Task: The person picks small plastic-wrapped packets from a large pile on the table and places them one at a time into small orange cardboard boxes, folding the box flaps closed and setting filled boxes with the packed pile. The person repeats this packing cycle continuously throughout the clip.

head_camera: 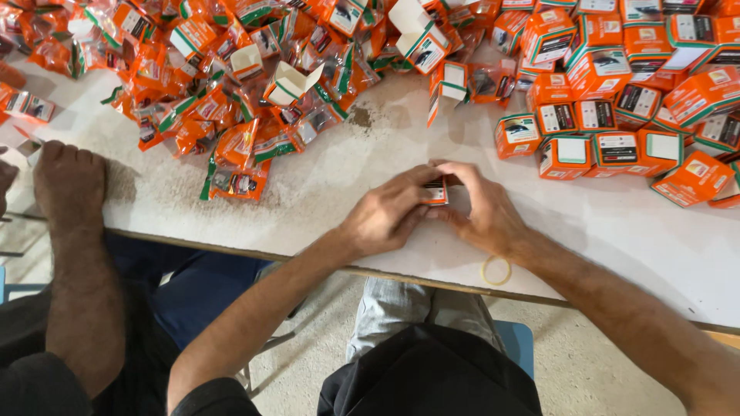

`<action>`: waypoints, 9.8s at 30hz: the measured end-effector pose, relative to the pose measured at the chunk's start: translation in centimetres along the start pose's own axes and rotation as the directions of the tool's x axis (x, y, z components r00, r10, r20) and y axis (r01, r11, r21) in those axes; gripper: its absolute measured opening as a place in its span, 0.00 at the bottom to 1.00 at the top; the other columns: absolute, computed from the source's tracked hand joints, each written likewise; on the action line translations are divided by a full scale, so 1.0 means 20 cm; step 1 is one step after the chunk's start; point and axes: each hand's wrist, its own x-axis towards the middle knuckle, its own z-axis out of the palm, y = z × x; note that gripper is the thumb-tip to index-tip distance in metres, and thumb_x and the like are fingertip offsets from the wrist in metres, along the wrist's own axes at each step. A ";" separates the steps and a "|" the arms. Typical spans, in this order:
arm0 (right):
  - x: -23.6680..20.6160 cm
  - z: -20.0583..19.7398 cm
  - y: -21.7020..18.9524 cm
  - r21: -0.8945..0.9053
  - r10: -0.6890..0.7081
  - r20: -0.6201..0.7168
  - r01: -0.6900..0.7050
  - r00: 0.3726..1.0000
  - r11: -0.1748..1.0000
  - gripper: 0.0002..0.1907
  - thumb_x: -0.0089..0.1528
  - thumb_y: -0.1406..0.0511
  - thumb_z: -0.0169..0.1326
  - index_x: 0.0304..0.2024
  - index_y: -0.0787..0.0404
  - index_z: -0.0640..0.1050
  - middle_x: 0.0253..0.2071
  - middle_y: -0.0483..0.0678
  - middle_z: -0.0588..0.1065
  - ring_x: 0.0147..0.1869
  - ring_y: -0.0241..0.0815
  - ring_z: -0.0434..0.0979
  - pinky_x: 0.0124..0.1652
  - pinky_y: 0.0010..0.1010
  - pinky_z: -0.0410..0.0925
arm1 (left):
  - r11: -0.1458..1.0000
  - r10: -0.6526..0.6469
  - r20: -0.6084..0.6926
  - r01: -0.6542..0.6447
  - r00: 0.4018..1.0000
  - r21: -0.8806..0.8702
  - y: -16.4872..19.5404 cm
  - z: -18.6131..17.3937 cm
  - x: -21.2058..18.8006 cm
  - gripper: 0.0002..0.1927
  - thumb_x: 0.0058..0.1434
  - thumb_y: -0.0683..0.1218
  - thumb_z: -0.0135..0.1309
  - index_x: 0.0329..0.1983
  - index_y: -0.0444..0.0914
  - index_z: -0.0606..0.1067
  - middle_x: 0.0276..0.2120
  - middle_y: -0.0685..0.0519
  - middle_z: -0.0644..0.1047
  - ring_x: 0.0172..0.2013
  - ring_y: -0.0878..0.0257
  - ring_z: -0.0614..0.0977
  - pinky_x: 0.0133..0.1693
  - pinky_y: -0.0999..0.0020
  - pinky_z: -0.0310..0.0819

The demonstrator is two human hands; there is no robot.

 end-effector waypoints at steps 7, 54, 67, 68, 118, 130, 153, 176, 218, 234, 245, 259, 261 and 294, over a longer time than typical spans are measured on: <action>0.09 -0.34 0.06 -0.458 -0.164 -0.442 -0.065 0.882 0.886 0.28 0.71 0.68 0.65 0.70 0.63 0.68 0.69 0.56 0.68 0.73 0.54 0.67 0.71 0.44 0.64 | 0.969 -0.156 -0.421 0.221 0.894 0.112 -0.24 0.15 0.24 0.24 0.62 0.43 0.60 0.59 0.34 0.67 0.57 0.39 0.73 0.55 0.39 0.78 0.55 0.53 0.75; 0.04 -0.03 0.10 -0.190 0.137 0.037 -0.128 0.990 0.973 0.27 0.52 0.59 0.69 0.51 0.64 0.79 0.40 0.56 0.79 0.45 0.58 0.78 0.47 0.46 0.69 | 0.825 0.268 -0.127 -0.159 0.955 0.542 -0.05 0.10 0.03 0.24 0.56 0.42 0.64 0.56 0.33 0.76 0.46 0.43 0.77 0.61 0.39 0.76 0.62 0.36 0.68; 0.04 -0.01 0.10 -0.223 0.008 0.015 -0.005 1.000 0.975 0.36 0.50 0.57 0.71 0.54 0.70 0.76 0.46 0.59 0.79 0.50 0.60 0.78 0.49 0.46 0.70 | 0.903 -0.291 -0.345 0.375 0.892 0.210 0.03 0.16 0.13 0.14 0.59 0.44 0.59 0.48 0.36 0.77 0.60 0.40 0.66 0.64 0.35 0.64 0.62 0.42 0.62; 0.03 -0.01 0.09 -0.228 0.015 0.023 -0.009 1.000 0.974 0.37 0.50 0.56 0.71 0.55 0.70 0.75 0.46 0.59 0.79 0.50 0.60 0.78 0.49 0.46 0.70 | 0.897 -0.366 -0.357 0.428 0.859 0.110 0.01 0.15 0.13 0.17 0.58 0.43 0.58 0.49 0.32 0.74 0.56 0.38 0.67 0.60 0.37 0.69 0.58 0.46 0.68; 0.03 0.04 -0.01 -0.318 -0.037 0.027 0.043 0.999 0.947 0.26 0.54 0.65 0.68 0.49 0.63 0.69 0.42 0.56 0.79 0.46 0.60 0.79 0.43 0.47 0.71 | 0.980 -0.176 -0.123 0.162 0.977 -0.114 -0.04 0.08 -0.03 0.15 0.59 0.38 0.62 0.49 0.38 0.76 0.62 0.46 0.76 0.67 0.46 0.75 0.66 0.57 0.74; 0.00 0.06 -0.03 -0.390 -0.217 0.078 0.230 0.973 0.892 0.13 0.51 0.73 0.62 0.35 0.64 0.73 0.50 0.62 0.77 0.47 0.58 0.79 0.45 0.46 0.72 | 0.953 0.084 0.084 -0.105 0.993 0.283 0.02 -0.03 -0.05 0.14 0.60 0.36 0.58 0.49 0.35 0.77 0.69 0.40 0.68 0.71 0.43 0.68 0.69 0.50 0.68; 0.11 0.00 0.13 -0.212 0.064 -0.159 -0.098 0.985 0.972 0.41 0.63 0.59 0.62 0.70 0.70 0.58 0.67 0.64 0.64 0.71 0.64 0.64 0.66 0.49 0.61 | 0.951 -0.193 -0.137 0.220 0.972 0.219 -0.19 0.19 0.24 0.12 0.61 0.44 0.61 0.45 0.39 0.73 0.51 0.43 0.70 0.39 0.43 0.82 0.38 0.50 0.80; 0.10 0.05 0.19 -0.192 0.019 -0.018 -0.022 1.000 0.981 0.30 0.56 0.60 0.67 0.54 0.72 0.73 0.51 0.63 0.75 0.55 0.63 0.75 0.55 0.47 0.67 | 0.998 0.016 -0.352 0.007 0.936 0.063 -0.12 -0.05 0.00 0.21 0.57 0.32 0.61 0.49 0.37 0.67 0.57 0.42 0.73 0.54 0.44 0.81 0.51 0.55 0.81; 0.09 0.04 0.05 -0.333 -0.122 0.081 0.142 0.989 0.932 0.20 0.57 0.67 0.63 0.51 0.63 0.77 0.53 0.56 0.78 0.55 0.58 0.77 0.54 0.48 0.70 | 0.069 -0.646 0.341 0.497 0.683 -0.865 -0.30 0.02 0.07 0.14 0.62 0.44 0.52 0.46 0.30 0.76 0.30 0.51 0.78 0.25 0.67 0.78 0.28 0.67 0.80; 0.07 0.06 0.04 -0.034 -0.003 -0.042 0.001 0.999 0.999 0.23 0.60 0.68 0.62 0.53 0.64 0.66 0.59 0.55 0.74 0.57 0.57 0.78 0.52 0.42 0.72 | 0.996 -0.043 -0.159 0.056 0.986 0.074 -0.10 0.05 -0.03 0.22 0.60 0.45 0.66 0.55 0.34 0.75 0.57 0.41 0.75 0.55 0.44 0.79 0.57 0.54 0.76; 0.08 0.05 0.01 -0.063 -0.065 0.016 0.066 0.998 0.996 0.20 0.60 0.72 0.63 0.52 0.62 0.71 0.61 0.55 0.74 0.56 0.54 0.80 0.49 0.39 0.75 | 0.984 -0.102 -0.133 0.120 0.986 0.131 -0.12 0.06 -0.03 0.15 0.62 0.43 0.64 0.52 0.40 0.77 0.56 0.47 0.76 0.52 0.50 0.81 0.51 0.57 0.80; 0.08 0.07 0.01 -0.042 -0.024 0.028 0.025 0.999 0.999 0.21 0.59 0.73 0.63 0.52 0.65 0.70 0.61 0.56 0.74 0.50 0.51 0.82 0.47 0.37 0.75 | 0.989 -0.105 -0.190 0.123 0.976 0.088 -0.12 0.07 -0.02 0.14 0.60 0.40 0.63 0.49 0.39 0.77 0.53 0.47 0.76 0.52 0.48 0.81 0.51 0.57 0.79; 0.08 0.07 0.01 -0.045 -0.037 0.025 0.038 0.999 0.998 0.21 0.59 0.74 0.63 0.52 0.65 0.70 0.62 0.56 0.74 0.50 0.51 0.82 0.47 0.37 0.76 | 0.984 -0.092 -0.180 0.117 0.979 0.134 -0.12 0.08 -0.02 0.13 0.60 0.40 0.63 0.47 0.39 0.76 0.53 0.47 0.76 0.50 0.49 0.81 0.50 0.56 0.79; 0.07 0.06 0.10 -0.160 -0.112 0.069 0.121 0.991 0.980 0.12 0.59 0.77 0.60 0.44 0.64 0.77 0.66 0.56 0.70 0.50 0.50 0.82 0.47 0.39 0.74 | 0.902 0.050 -0.101 -0.002 0.994 0.432 -0.13 -0.01 -0.13 0.24 0.57 0.46 0.64 0.55 0.35 0.72 0.63 0.37 0.66 0.64 0.38 0.72 0.60 0.45 0.74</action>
